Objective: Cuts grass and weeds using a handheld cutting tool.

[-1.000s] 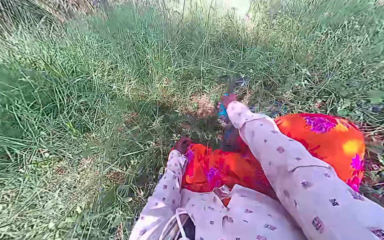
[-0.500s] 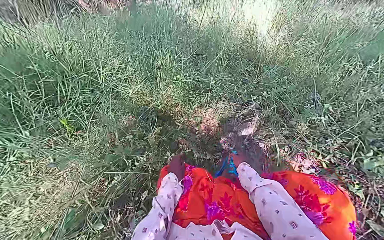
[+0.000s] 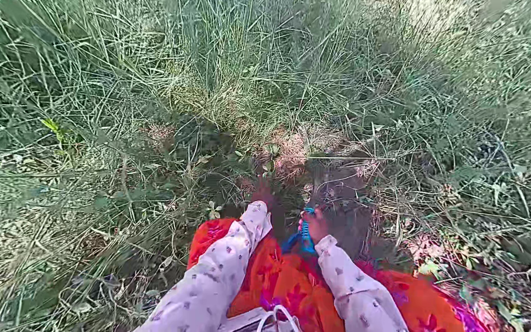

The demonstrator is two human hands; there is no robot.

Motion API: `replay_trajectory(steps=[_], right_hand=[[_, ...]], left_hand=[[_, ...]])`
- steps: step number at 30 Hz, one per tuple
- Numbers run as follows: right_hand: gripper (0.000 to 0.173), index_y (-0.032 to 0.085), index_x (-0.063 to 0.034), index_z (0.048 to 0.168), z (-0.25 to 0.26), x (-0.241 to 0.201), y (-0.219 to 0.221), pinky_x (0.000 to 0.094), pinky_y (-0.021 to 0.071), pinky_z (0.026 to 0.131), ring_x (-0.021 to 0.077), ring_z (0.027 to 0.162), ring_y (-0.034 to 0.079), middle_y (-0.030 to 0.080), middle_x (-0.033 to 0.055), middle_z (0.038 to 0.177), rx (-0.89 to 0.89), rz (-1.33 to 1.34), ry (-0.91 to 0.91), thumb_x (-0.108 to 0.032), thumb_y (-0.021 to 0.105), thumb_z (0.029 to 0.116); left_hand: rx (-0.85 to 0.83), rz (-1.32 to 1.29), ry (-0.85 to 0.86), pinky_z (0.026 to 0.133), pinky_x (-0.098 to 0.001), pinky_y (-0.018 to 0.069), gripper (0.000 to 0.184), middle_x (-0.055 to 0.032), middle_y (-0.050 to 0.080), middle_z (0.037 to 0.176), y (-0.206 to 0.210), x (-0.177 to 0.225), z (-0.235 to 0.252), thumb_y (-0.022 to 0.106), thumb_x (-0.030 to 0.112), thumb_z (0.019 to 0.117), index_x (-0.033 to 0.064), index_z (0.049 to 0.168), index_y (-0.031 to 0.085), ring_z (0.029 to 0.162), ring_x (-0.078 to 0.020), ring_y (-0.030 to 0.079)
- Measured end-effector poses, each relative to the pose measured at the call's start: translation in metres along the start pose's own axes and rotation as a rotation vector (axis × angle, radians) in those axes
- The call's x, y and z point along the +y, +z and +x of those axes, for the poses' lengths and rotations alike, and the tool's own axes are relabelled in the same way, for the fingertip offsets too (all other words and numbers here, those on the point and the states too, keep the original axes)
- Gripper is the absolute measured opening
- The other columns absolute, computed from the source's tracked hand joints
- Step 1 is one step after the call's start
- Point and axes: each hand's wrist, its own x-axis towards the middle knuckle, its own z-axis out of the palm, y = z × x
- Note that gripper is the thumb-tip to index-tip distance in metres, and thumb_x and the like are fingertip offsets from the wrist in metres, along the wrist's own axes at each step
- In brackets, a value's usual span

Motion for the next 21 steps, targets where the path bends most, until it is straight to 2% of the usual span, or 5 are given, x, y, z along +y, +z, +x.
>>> replay_trajectory(steps=[3,7,13,18,21], right_hand=[[0.031,0.043,0.0043,0.133,0.003,-0.001,-0.001,0.0285,0.0555,0.05,0.015,0.053,0.06,0.057,0.0099,0.076,0.003,0.076,0.045,-0.001,0.053,0.1049],[0.037,0.04,0.0034,0.138,0.01,0.001,0.001,0.0286,0.054,0.048,0.0152,0.052,0.059,0.056,0.0098,0.076,0.014,0.083,0.058,0.0,0.054,0.1042],[0.04,0.04,0.0035,0.14,0.014,0.008,0.003,0.0297,0.0547,0.05,0.0154,0.055,0.06,0.055,0.0102,0.079,-0.001,-0.034,0.043,-0.001,0.056,0.1037],[0.063,0.027,-0.003,0.159,0.026,0.01,-0.01,0.0504,0.0577,0.087,0.0359,0.098,0.071,0.064,0.0267,0.123,-0.072,-0.771,0.048,-0.02,0.056,0.106],[0.065,0.022,-0.0035,0.161,0.009,0.005,-0.001,0.0536,0.0481,0.107,0.0389,0.125,0.062,0.059,0.0269,0.139,-0.082,-1.068,0.079,-0.025,0.052,0.1078]], left_hand=[[0.016,0.012,-0.081,0.105,-0.0676,0.0442,0.067,-0.0262,0.043,0.157,0.019,-0.014,0.033,0.051,0.036,0.1062,0.0075,0.162,0.027,0.132,-0.0484,0.054],[-0.092,0.126,-0.063,0.104,-0.0685,0.0446,0.047,-0.0221,0.056,0.147,0.008,-0.009,0.022,0.041,0.038,0.1099,0.009,0.141,0.06,0.132,-0.0447,0.056],[-0.073,0.03,0.131,0.11,-0.061,0.043,0.047,-0.0227,0.058,0.143,-0.005,-0.018,0.016,0.036,0.035,0.1117,0.0047,0.139,0.059,0.134,-0.0399,0.055],[-0.036,-0.013,0.174,0.114,-0.0587,0.0405,0.047,-0.022,0.057,0.144,-0.005,-0.017,0.008,0.035,0.033,0.1122,0.0043,0.139,0.06,0.137,-0.0385,0.053],[-0.017,-0.032,0.157,0.114,-0.0575,0.0407,0.045,-0.0215,0.057,0.145,-0.004,-0.022,0.013,0.036,0.032,0.1122,0.0054,0.141,0.059,0.138,-0.0373,0.053]])
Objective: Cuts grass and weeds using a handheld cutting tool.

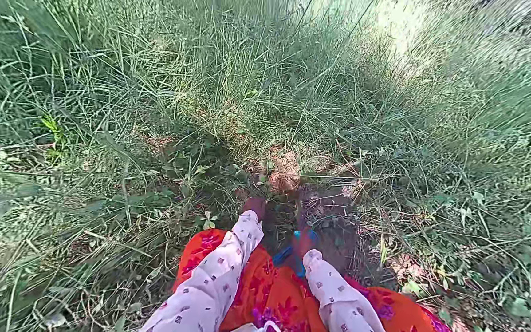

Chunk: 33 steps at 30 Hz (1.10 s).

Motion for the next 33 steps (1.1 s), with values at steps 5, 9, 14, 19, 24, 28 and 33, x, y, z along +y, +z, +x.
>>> replay_trajectory(steps=[5,9,14,19,24,28,33], right_hand=[[0.058,0.032,0.0007,0.156,-0.051,0.012,-0.025,0.051,0.054,0.099,0.0356,0.112,0.068,0.065,0.0262,0.127,0.015,0.063,-0.034,-0.024,0.052,0.1074],[0.05,0.039,0.0066,0.146,-0.132,0.042,-0.01,0.0357,0.0566,0.063,0.0155,0.063,0.062,0.062,0.0083,0.08,-0.103,0.448,-0.325,-0.012,0.054,0.102],[0.045,0.041,0.0034,0.142,-0.114,0.031,0.019,0.0316,0.0559,0.054,0.0142,0.055,0.061,0.06,0.0059,0.074,-0.15,0.736,-0.309,-0.011,0.055,0.1022],[0.033,0.044,0.006,0.134,-0.085,-0.016,-0.003,0.0266,0.0545,0.047,0.0111,0.048,0.059,0.056,0.0027,0.063,0.006,1.042,-0.413,-0.004,0.05,0.1033],[0.033,0.04,0.0036,0.136,-0.076,-0.021,-0.006,0.0241,0.0553,0.046,0.0085,0.047,0.06,0.056,-0.0005,0.062,0.143,1.187,-0.525,-0.001,0.045,0.1039],[0.037,0.04,0.0052,0.139,-0.07,-0.01,0.017,0.0262,0.0553,0.046,0.0106,0.048,0.06,0.056,0.0028,0.065,0.127,1.17,-0.414,-0.004,0.048,0.1035],[0.035,0.042,0.0058,0.138,-0.067,-0.018,0.03,0.0283,0.0555,0.05,0.0135,0.051,0.06,0.057,0.0073,0.069,-0.008,1.088,-0.286,-0.005,0.05,0.1063]], left_hand=[[0.074,-0.115,-0.106,0.113,-0.0599,0.0406,0.045,-0.0201,0.057,0.147,-0.003,0.004,-0.001,0.039,0.034,0.1109,0.0082,0.142,0.06,0.138,-0.0389,0.052],[0.289,-0.39,-0.279,0.113,-0.0644,0.0392,0.049,-0.0229,0.059,0.143,-0.035,-0.059,-0.003,0.041,0.04,0.11,0.0069,0.142,0.059,0.137,-0.042,0.053],[0.488,-0.553,-0.281,0.117,-0.0552,0.0372,0.048,-0.0244,0.059,0.141,-0.039,-0.08,-0.022,0.047,0.035,0.1096,0.0011,0.141,0.058,0.136,-0.0388,0.054],[0.728,-0.694,-0.319,0.116,-0.0537,0.0383,0.044,-0.0254,0.06,0.14,-0.052,-0.104,-0.046,0.048,0.03,0.1097,-0.0011,0.139,0.059,0.135,-0.0392,0.055],[1.322,-1.194,-0.613,0.103,-0.0434,0.0456,0.046,-0.0243,0.063,0.125,-0.069,-0.209,-0.111,0.049,0.033,0.1099,-0.0074,0.13,0.059,0.113,-0.0259,0.061],[1.591,-1.555,-0.465,0.068,-0.0233,0.0486,0.037,-0.0032,0.052,0.098,-0.055,-0.316,-0.191,0.035,0.033,0.112,0.0039,0.132,0.047,0.074,-0.0053,0.052],[1.533,-1.649,-0.42,0.093,-0.0397,0.0533,0.049,-0.0189,0.048,0.144,-0.081,-0.246,-0.238,0.032,0.032,0.1129,0.0067,0.154,0.032,0.115,-0.0254,0.059]])
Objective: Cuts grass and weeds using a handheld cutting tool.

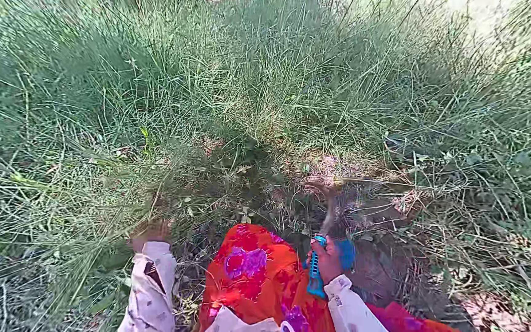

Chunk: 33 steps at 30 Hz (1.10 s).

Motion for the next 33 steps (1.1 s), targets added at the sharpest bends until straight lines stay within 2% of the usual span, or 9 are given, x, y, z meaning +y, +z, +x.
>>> replay_trajectory(steps=[3,5,6,11,14,17,22,25,33], right_hand=[[0.04,0.039,0.0052,0.143,-0.004,-0.003,0.003,0.0277,0.0554,0.051,0.0132,0.054,0.061,0.057,0.0082,0.075,-0.013,-0.033,0.005,-0.005,0.051,0.1064],[0.041,0.039,0.0056,0.144,-0.007,-0.008,0.0,0.0286,0.0559,0.052,0.0142,0.055,0.062,0.059,0.0104,0.079,0.012,-0.024,-0.012,-0.006,0.051,0.1065],[0.041,0.039,0.0062,0.144,-0.007,-0.008,-0.003,0.0289,0.0563,0.052,0.0145,0.055,0.062,0.059,0.0106,0.079,0.024,-0.02,-0.032,-0.006,0.051,0.1062],[0.039,0.042,0.0055,0.141,0.0,0.001,-0.015,0.0325,0.0565,0.051,0.0174,0.053,0.062,0.06,0.0113,0.076,0.081,-0.038,-0.06,-0.006,0.052,0.1053],[0.039,0.042,0.0059,0.142,0.011,0.011,-0.019,0.0316,0.0563,0.05,0.0169,0.052,0.061,0.059,0.0113,0.074,0.086,-0.053,-0.015,-0.005,0.052,0.1056],[0.039,0.043,0.0044,0.141,0.025,0.018,-0.021,0.0323,0.056,0.051,0.0176,0.052,0.062,0.06,0.0114,0.073,0.077,-0.128,0.036,-0.008,0.054,0.1061],[0.047,0.04,0.002,0.148,0.05,0.021,-0.016,0.0353,0.0563,0.057,0.0184,0.057,0.062,0.062,0.012,0.078,0.026,-0.329,0.017,-0.013,0.056,0.1061],[0.055,0.034,0.0019,0.154,0.059,0.025,-0.014,0.0387,0.0572,0.063,0.0212,0.063,0.064,0.063,0.0149,0.085,0.009,-0.465,0.041,-0.016,0.056,0.1066],[0.061,0.031,-0.0092,0.16,0.055,0.014,-0.012,0.0614,0.0468,0.103,0.0395,0.12,0.064,0.066,0.0241,0.128,-0.187,-1.12,0.22,-0.03,0.053,0.107]], left_hand=[[-0.247,0.242,0.087,0.095,-0.0414,0.0537,0.058,-0.0229,0.033,0.157,0.054,-0.002,-0.068,0.036,0.019,0.1118,0.0068,0.162,0.011,0.126,-0.0283,0.055],[-0.567,0.426,0.261,0.113,-0.0464,0.042,0.087,-0.0288,-0.007,0.169,0.084,-0.023,-0.117,0.055,0.007,0.0985,-0.0009,0.163,-0.003,0.153,-0.0377,0.023],[-0.74,0.578,0.353,0.119,-0.0476,0.0349,0.092,-0.0334,-0.018,0.165,0.1,-0.034,-0.146,0.061,0.008,0.0934,-0.0059,0.162,0.001,0.156,-0.044,0.01],[-1.301,1.149,0.503,0.124,-0.0456,0.0285,0.068,-0.0252,-0.001,0.171,0.169,-0.142,-0.223,0.063,0.02,0.0986,-0.0008,0.157,0.035,0.157,-0.0382,0.019],[-1.27,1.561,0.569,0.121,-0.0602,0.0269,0.066,-0.0119,0.01,0.173,0.186,-0.2,-0.216,0.058,0.031,0.1037,0.0117,0.161,0.032,0.157,-0.0366,0.02],[-1.253,1.616,0.439,0.115,-0.0641,0.0355,0.069,-0.0156,0.026,0.169,0.196,-0.218,-0.205,0.056,0.036,0.1045,0.0165,0.164,0.026,0.15,-0.0404,0.036],[-1.331,1.879,0.281,0.108,-0.0686,0.0409,0.056,-0.0263,0.056,0.144,0.202,-0.203,-0.208,0.04,0.045,0.1095,0.0019,0.137,0.062,0.138,-0.0462,0.05],[-1.284,1.786,0.201,0.111,-0.0658,0.0404,0.055,-0.0224,0.058,0.145,0.203,-0.199,-0.201,0.035,0.045,0.1107,0.0062,0.14,0.061,0.138,-0.0419,0.051],[-1.164,1.513,0.058,0.119,-0.0562,0.0343,0.051,-0.023,0.054,0.149,0.204,-0.195,-0.176,0.041,0.038,0.1115,0.0048,0.148,0.052,0.143,-0.0381,0.047]])
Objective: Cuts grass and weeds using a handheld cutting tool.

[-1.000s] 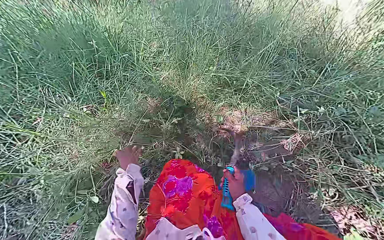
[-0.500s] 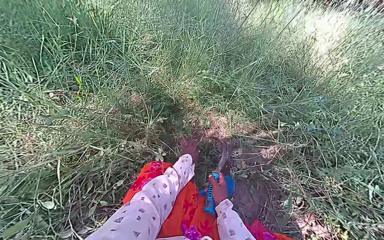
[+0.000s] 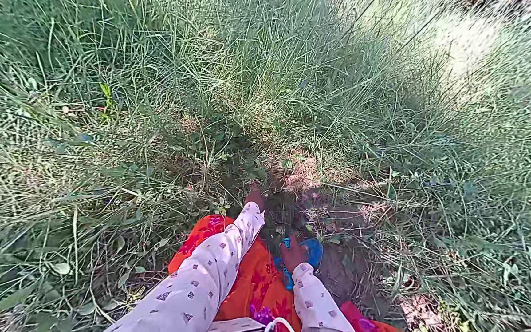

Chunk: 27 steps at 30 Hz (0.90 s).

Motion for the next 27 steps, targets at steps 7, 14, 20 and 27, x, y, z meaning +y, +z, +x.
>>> replay_trajectory(steps=[7,14,20,27], right_hand=[[0.049,0.046,0.0041,0.141,-0.096,0.028,-0.032,0.0434,0.058,0.073,0.0239,0.075,0.068,0.067,0.0154,0.091,0.054,0.247,-0.246,-0.021,0.057,0.0999],[0.038,0.042,0.0062,0.139,-0.088,0.048,-0.01,0.0294,0.0554,0.051,0.0131,0.052,0.061,0.06,0.0067,0.071,0.287,0.788,-0.205,-0.009,0.051,0.105],[0.052,0.033,0.0039,0.152,-0.018,0.033,-0.025,0.0451,0.0586,0.068,0.0273,0.069,0.067,0.066,0.0199,0.091,0.377,0.58,-0.108,-0.018,0.052,0.1082],[0.062,0.031,-0.0044,0.158,-0.023,-0.002,-0.011,0.0576,0.0468,0.107,0.0406,0.126,0.061,0.062,0.027,0.135,0.093,0.077,0.014,-0.028,0.054,0.1064]], left_hand=[[0.14,-0.335,-0.02,0.118,-0.0546,0.0365,0.046,-0.0254,0.057,0.144,-0.02,-0.009,-0.002,0.045,0.031,0.1106,0.0008,0.144,0.055,0.14,-0.0386,0.051],[0.483,-0.9,-0.013,0.114,-0.0478,0.0427,0.041,-0.0253,0.061,0.138,-0.04,-0.049,0.018,0.047,0.022,0.1108,-0.004,0.142,0.054,0.132,-0.0345,0.058],[0.536,-0.543,-0.069,0.122,-0.0484,0.0323,0.093,-0.03,0.031,0.161,-0.031,-0.042,0.001,0.077,0.028,0.0908,-0.0018,0.16,0.023,0.15,-0.0412,0.034],[0.632,-0.143,0.26,0.117,-0.0629,0.0289,0.088,-0.0247,0.013,0.169,0.015,-0.012,-0.046,0.078,0.035,0.0845,0.0082,0.158,0.038,0.152,-0.0487,0.022]])
